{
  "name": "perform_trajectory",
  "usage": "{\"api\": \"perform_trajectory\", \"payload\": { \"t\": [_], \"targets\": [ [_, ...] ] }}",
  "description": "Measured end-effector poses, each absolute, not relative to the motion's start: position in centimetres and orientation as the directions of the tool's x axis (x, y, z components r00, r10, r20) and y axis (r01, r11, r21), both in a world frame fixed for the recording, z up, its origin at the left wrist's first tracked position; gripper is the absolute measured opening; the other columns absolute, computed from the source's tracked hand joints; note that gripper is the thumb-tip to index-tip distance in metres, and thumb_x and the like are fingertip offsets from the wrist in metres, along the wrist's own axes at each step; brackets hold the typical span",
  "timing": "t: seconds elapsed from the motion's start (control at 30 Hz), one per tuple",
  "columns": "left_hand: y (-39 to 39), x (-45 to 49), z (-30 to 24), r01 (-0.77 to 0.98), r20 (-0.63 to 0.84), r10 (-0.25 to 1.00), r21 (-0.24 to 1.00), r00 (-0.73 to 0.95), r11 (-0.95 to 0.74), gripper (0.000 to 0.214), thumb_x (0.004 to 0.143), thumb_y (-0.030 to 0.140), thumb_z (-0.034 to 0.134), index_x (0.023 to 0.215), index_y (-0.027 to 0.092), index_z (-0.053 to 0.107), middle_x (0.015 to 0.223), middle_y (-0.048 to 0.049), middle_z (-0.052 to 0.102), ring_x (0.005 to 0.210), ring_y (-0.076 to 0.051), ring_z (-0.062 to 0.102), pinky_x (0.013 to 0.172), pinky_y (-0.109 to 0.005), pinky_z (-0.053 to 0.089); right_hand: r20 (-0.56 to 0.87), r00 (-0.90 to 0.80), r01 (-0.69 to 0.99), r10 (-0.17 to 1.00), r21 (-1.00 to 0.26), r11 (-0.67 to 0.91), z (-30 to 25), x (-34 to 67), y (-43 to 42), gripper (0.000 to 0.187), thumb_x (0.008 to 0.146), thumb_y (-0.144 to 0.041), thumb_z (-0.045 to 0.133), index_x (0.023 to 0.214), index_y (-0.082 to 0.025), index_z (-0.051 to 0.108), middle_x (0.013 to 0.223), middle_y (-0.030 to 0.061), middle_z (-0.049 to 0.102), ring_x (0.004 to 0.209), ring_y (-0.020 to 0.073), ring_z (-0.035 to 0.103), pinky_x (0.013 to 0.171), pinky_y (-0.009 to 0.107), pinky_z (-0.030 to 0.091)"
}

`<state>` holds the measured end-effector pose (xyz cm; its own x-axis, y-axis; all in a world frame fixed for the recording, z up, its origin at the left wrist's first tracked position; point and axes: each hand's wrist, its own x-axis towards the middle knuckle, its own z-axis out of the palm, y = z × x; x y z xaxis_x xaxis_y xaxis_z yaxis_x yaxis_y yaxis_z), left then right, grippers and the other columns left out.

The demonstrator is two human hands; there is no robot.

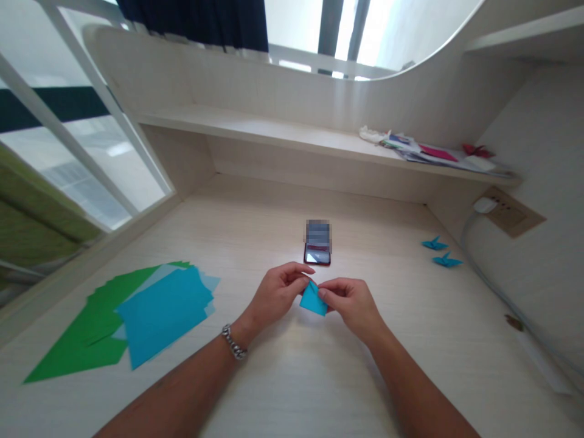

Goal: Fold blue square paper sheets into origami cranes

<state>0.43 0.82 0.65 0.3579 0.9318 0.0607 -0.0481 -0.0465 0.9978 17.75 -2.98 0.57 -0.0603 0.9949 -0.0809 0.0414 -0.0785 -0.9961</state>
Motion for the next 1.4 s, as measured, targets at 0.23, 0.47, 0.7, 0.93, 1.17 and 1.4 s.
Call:
{"api": "perform_trajectory", "payload": {
  "t": [0.23, 0.47, 0.7, 0.93, 1.17, 1.4],
  "targets": [
    [0.6, 0.6, 0.9, -0.107, 0.020, 0.938, 0.994, 0.346, 0.019, 0.027, 0.079, 0.029, 0.062, 0.101, 0.014, 0.064, 0.076, -0.0052, 0.070, 0.069, -0.016, 0.064, 0.065, -0.028, 0.053, -0.080, -0.029, 0.036, 0.996, -0.996, -0.079, 0.7, 17.6, -3.1, 0.022, 0.068, -0.032, 0.071, 0.081, -0.015, 0.074, 0.070, 0.0054, 0.071, 0.059, 0.0158, 0.062, 0.054, 0.028, 0.052],
    [0.7, 0.4, 0.3, -0.071, 0.038, 0.931, 0.997, 0.362, -0.013, 0.032, 0.072, 0.028, 0.071, 0.100, 0.012, 0.064, 0.078, -0.0078, 0.072, 0.070, -0.018, 0.066, 0.065, -0.028, 0.052, -0.065, -0.054, 0.064, 0.996, -0.996, -0.062, 0.6, 17.6, -3.0, 0.021, 0.070, -0.032, 0.070, 0.081, -0.014, 0.074, 0.071, 0.0055, 0.070, 0.060, 0.0150, 0.061, 0.056, 0.027, 0.052],
    [0.9, 0.5, 0.2, -0.058, 0.032, 0.941, 0.998, 0.338, -0.013, 0.025, 0.079, 0.030, 0.063, 0.098, 0.013, 0.063, 0.073, -0.0064, 0.069, 0.064, -0.017, 0.064, 0.060, -0.027, 0.052, -0.096, -0.051, 0.045, 0.994, -0.995, -0.094, 0.7, 17.3, -3.1, 0.022, 0.069, -0.032, 0.071, 0.081, -0.014, 0.074, 0.070, 0.0051, 0.069, 0.060, 0.0144, 0.060, 0.055, 0.027, 0.052],
    [0.6, 0.7, 0.3, -0.031, 0.021, 0.928, 0.999, 0.373, -0.010, 0.029, 0.075, 0.030, 0.069, 0.098, 0.014, 0.062, 0.068, -0.0035, 0.067, 0.062, -0.014, 0.061, 0.056, -0.023, 0.048, -0.108, -0.043, 0.006, 0.993, -0.994, -0.108, 0.5, 17.3, -2.9, 0.024, 0.069, -0.033, 0.070, 0.083, -0.014, 0.074, 0.070, 0.0052, 0.069, 0.059, 0.0145, 0.060, 0.054, 0.027, 0.052],
    [0.8, 0.7, -0.1, -0.001, 0.012, 0.938, 1.000, 0.348, -0.012, 0.026, 0.072, 0.029, 0.071, 0.091, 0.013, 0.064, 0.065, -0.0029, 0.066, 0.059, -0.013, 0.059, 0.054, -0.022, 0.046, -0.085, -0.082, 0.012, 0.993, -0.996, -0.084, 0.2, 17.4, -2.8, 0.021, 0.071, -0.031, 0.069, 0.083, -0.015, 0.073, 0.074, 0.0051, 0.071, 0.063, 0.0146, 0.062, 0.056, 0.027, 0.053],
    [0.7, 0.7, 0.0, -0.007, 0.000, 0.939, 1.000, 0.343, 0.003, 0.023, 0.072, 0.027, 0.071, 0.089, 0.013, 0.065, 0.066, -0.0029, 0.067, 0.060, -0.013, 0.060, 0.054, -0.021, 0.045, -0.100, -0.065, -0.016, 0.993, -0.995, -0.102, 0.3, 17.2, -2.9, 0.021, 0.067, -0.031, 0.073, 0.079, -0.014, 0.072, 0.072, 0.0054, 0.071, 0.061, 0.0147, 0.062, 0.056, 0.027, 0.053]
  ]
}}
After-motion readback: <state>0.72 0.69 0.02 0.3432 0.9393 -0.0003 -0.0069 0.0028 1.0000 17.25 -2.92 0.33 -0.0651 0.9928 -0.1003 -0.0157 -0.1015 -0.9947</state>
